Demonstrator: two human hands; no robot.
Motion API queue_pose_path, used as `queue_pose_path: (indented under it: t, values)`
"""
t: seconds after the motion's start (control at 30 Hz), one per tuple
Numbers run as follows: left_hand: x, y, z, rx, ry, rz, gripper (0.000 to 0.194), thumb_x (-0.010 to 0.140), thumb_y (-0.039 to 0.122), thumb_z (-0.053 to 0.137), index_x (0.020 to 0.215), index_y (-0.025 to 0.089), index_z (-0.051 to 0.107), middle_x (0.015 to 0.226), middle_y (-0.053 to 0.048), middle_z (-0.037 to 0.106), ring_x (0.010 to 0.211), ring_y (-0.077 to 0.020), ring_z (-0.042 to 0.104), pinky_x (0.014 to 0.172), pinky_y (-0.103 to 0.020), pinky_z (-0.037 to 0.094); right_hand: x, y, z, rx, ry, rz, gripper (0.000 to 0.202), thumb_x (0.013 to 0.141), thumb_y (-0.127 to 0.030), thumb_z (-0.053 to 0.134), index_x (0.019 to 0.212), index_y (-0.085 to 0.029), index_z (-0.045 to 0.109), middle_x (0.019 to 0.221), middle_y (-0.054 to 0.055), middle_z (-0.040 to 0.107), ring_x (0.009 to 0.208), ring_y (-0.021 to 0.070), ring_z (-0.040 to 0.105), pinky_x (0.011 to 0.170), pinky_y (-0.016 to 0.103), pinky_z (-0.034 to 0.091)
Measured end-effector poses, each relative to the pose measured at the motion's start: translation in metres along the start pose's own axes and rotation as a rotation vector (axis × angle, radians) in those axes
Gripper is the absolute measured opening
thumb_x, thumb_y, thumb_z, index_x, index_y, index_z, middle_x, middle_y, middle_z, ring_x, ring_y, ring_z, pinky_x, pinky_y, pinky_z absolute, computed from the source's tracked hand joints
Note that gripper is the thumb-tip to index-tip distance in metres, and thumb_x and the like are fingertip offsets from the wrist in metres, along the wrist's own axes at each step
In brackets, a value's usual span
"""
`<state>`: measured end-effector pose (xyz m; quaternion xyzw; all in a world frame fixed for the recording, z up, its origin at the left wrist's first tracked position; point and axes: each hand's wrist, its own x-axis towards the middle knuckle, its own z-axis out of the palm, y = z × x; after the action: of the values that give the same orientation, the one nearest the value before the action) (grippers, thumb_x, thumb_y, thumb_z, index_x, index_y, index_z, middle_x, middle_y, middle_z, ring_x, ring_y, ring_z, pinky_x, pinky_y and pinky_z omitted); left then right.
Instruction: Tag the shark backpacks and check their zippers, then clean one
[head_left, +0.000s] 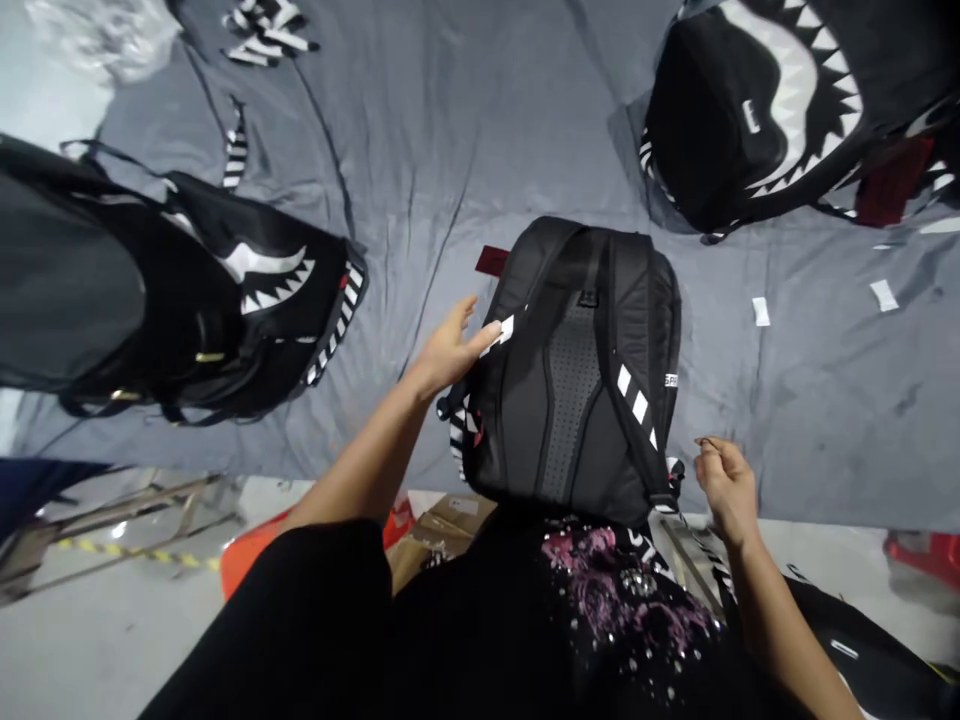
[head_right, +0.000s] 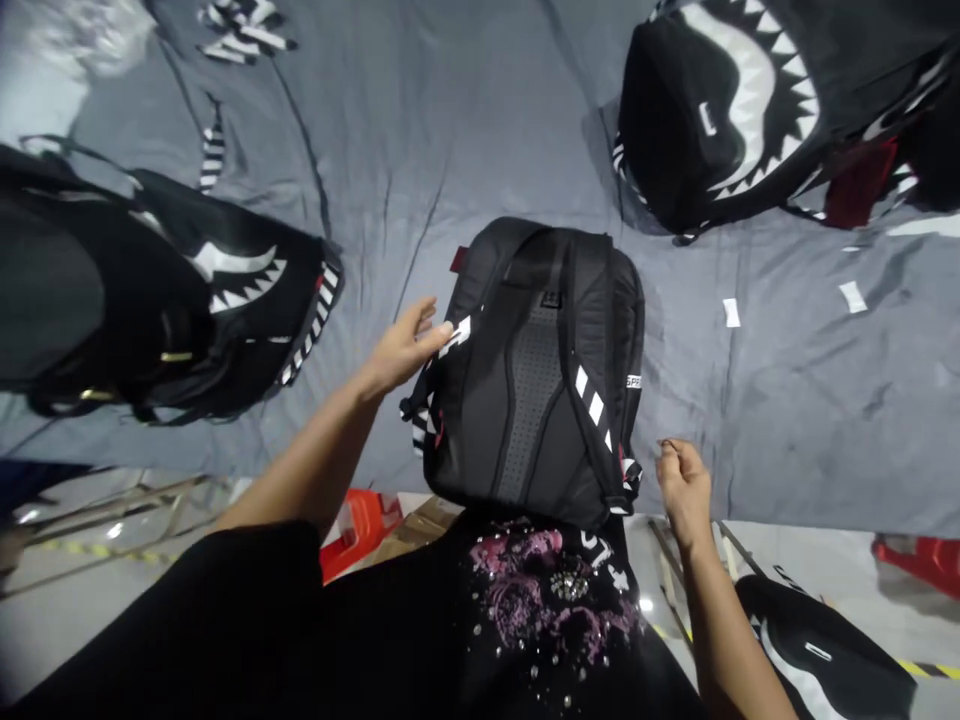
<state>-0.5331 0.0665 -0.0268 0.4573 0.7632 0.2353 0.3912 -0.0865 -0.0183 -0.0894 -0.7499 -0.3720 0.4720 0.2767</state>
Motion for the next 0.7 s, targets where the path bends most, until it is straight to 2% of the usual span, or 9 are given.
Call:
queue_pose_path:
  t: [0.13,0.23,0.3,0.4,0.53,0.63,0.7]
  values:
    - [-0.062,-0.052,0.016,-0.095,0.190,-0.337,0.085,0.081,0.067,0.058,0.146,0.015,0.039,0.151,-0.020,0.040,0.139,-0.0352,0.041,0.112,-0.049,0.036,0.009,0.004,0.003,0.013,-0.137,0.033,0.048,0.078,-0.062,0.061,0.100,-0.019,0.059,0.070,0.001,0.062,0.051,0.0117,0.049,0.047,0.024,0.036]
    - [-0.098,-0.066,0.024,-0.144,0.242,-0.406,0.084,0.081,0.065,0.059,0.145,0.015,0.039,0.149,-0.020,0.042,0.136,-0.0328,0.045,0.109,-0.045,0.040,0.023,0.008,0.006,0.009,-0.225,0.062,0.051,0.072,-0.064,0.064,0.097,-0.019,0.060,0.086,0.006,0.067,0.059,0.0133,0.054,0.047,0.023,0.035]
    - [-0.111,-0.065,0.033,-0.150,0.246,-0.381,0.082,0.080,0.063,0.061,0.145,0.018,0.039,0.149,-0.016,0.044,0.135,-0.0304,0.046,0.110,-0.043,0.038,0.032,0.011,0.014,0.039,-0.261,0.068,0.052,0.065,-0.066,0.065,0.089,-0.019,0.059,0.082,0.004,0.065,0.060,0.0135,0.052,0.047,0.023,0.036]
    - [-0.115,-0.059,0.052,-0.131,0.256,-0.329,0.084,0.073,0.059,0.071,0.142,0.019,0.042,0.147,-0.013,0.047,0.135,-0.0303,0.044,0.114,-0.044,0.033,0.040,0.012,0.034,0.124,-0.290,0.055,0.054,0.056,-0.070,0.065,0.076,-0.020,0.055,0.070,-0.001,0.058,0.062,0.0132,0.051,0.053,0.025,0.041]
    - [-0.110,-0.055,0.076,-0.158,0.263,-0.263,0.076,0.077,0.054,0.069,0.141,0.021,0.044,0.140,-0.011,0.054,0.130,-0.0309,0.047,0.112,-0.046,0.033,0.040,0.000,0.054,0.234,-0.340,0.051,0.054,0.057,-0.072,0.062,0.074,-0.022,0.050,0.061,-0.005,0.052,0.057,0.0120,0.048,0.053,0.026,0.043]
    - [-0.113,-0.044,0.083,-0.220,0.208,-0.232,0.059,0.087,0.052,0.059,0.134,0.017,0.050,0.126,-0.010,0.062,0.116,-0.0286,0.057,0.103,-0.045,0.043,0.024,-0.036,0.048,0.301,-0.396,0.003,0.048,0.064,-0.067,0.064,0.078,-0.023,0.050,0.062,-0.006,0.052,0.054,0.0107,0.047,0.048,0.023,0.041]
    - [-0.120,-0.029,0.081,-0.268,0.162,-0.194,0.047,0.092,0.048,0.055,0.124,0.014,0.056,0.117,-0.009,0.065,0.103,-0.0238,0.063,0.092,-0.043,0.052,-0.001,-0.081,0.036,0.343,-0.479,-0.077,0.042,0.071,-0.061,0.066,0.082,-0.023,0.054,0.062,-0.006,0.054,0.053,0.0101,0.047,0.044,0.020,0.036]
